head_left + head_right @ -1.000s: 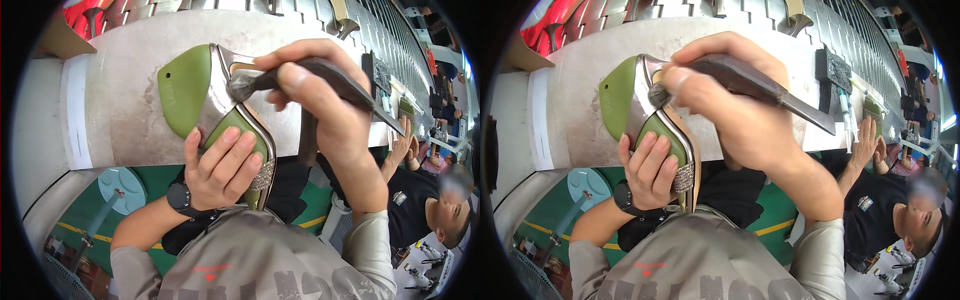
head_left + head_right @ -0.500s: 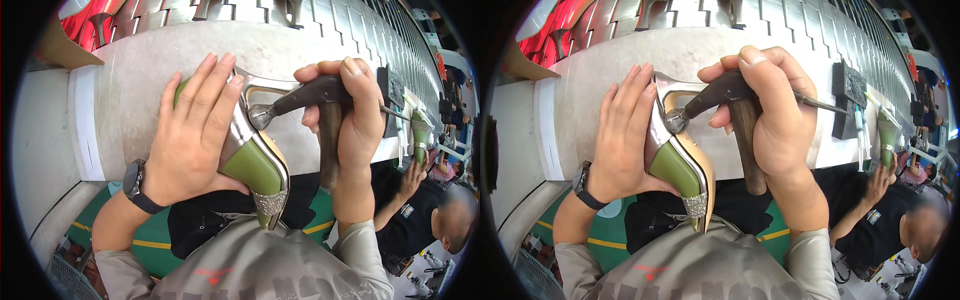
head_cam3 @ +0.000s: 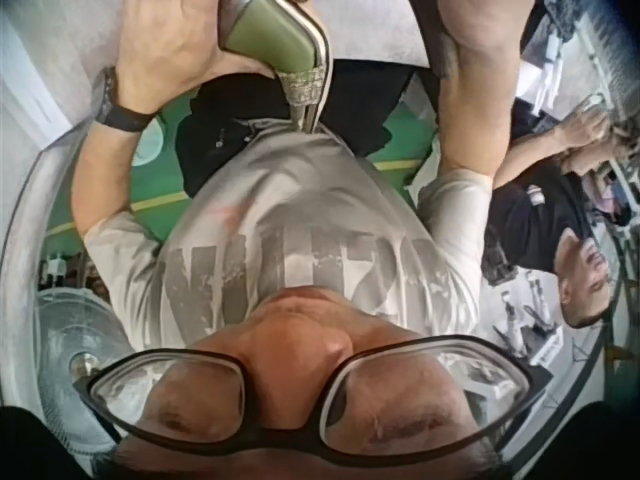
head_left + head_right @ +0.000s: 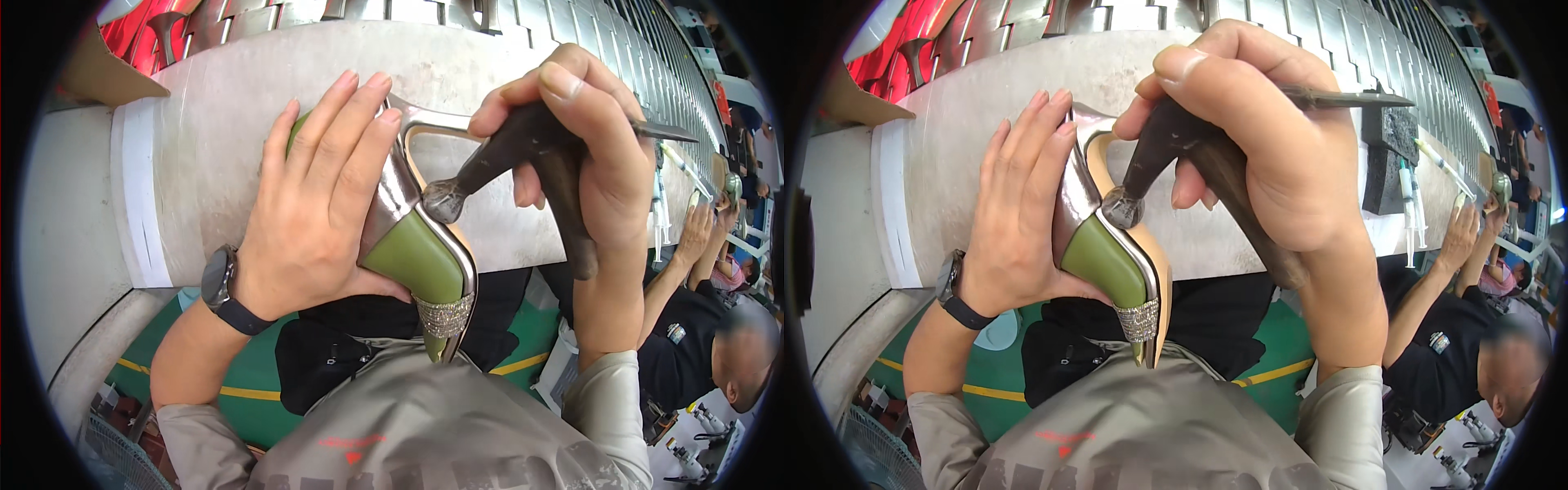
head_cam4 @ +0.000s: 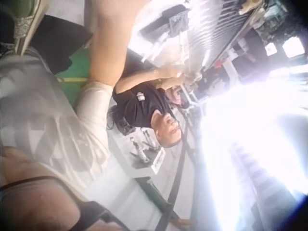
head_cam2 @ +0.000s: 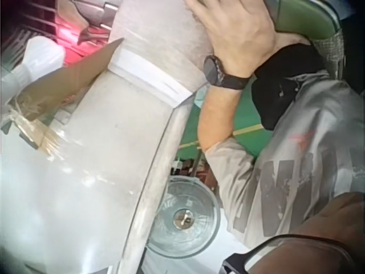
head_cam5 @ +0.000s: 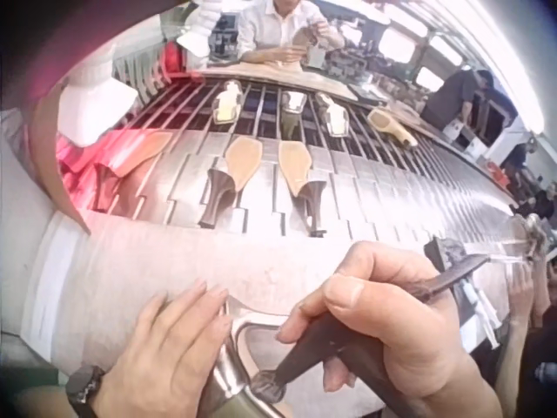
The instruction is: The person attaches a sole to a heeled shoe by hand, taps the edges with a hammer, and applies liquid along the shoe seam using a syringe.
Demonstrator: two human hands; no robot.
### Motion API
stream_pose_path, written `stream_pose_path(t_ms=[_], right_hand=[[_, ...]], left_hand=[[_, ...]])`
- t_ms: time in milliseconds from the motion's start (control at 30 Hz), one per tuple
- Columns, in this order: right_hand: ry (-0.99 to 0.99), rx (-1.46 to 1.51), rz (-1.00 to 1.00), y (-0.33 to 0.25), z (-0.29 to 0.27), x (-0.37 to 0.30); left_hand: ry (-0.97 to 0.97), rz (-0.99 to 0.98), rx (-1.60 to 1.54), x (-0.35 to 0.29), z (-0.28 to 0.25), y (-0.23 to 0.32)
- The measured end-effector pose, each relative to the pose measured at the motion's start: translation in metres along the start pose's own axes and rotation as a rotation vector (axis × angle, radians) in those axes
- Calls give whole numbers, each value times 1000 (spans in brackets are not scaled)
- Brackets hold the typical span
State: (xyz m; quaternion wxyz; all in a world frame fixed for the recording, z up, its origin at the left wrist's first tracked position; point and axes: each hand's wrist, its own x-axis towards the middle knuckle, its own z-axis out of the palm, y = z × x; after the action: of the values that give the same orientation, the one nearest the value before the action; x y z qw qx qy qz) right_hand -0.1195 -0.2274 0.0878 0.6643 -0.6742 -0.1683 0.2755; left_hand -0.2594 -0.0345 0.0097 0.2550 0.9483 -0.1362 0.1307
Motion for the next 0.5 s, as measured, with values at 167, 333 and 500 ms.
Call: stream_pose_path(t_ms=[167, 333, 500], right_hand=[[-114, -214, 74, -16, 7, 15], [-79, -115, -6, -4, -5, -2], [24, -1095, -799, 19, -50, -48]], left_hand=[[3, 20, 37, -3, -1, -2], [27, 36, 23, -6, -1, 3], [-72, 95, 185, 3, -10, 11]])
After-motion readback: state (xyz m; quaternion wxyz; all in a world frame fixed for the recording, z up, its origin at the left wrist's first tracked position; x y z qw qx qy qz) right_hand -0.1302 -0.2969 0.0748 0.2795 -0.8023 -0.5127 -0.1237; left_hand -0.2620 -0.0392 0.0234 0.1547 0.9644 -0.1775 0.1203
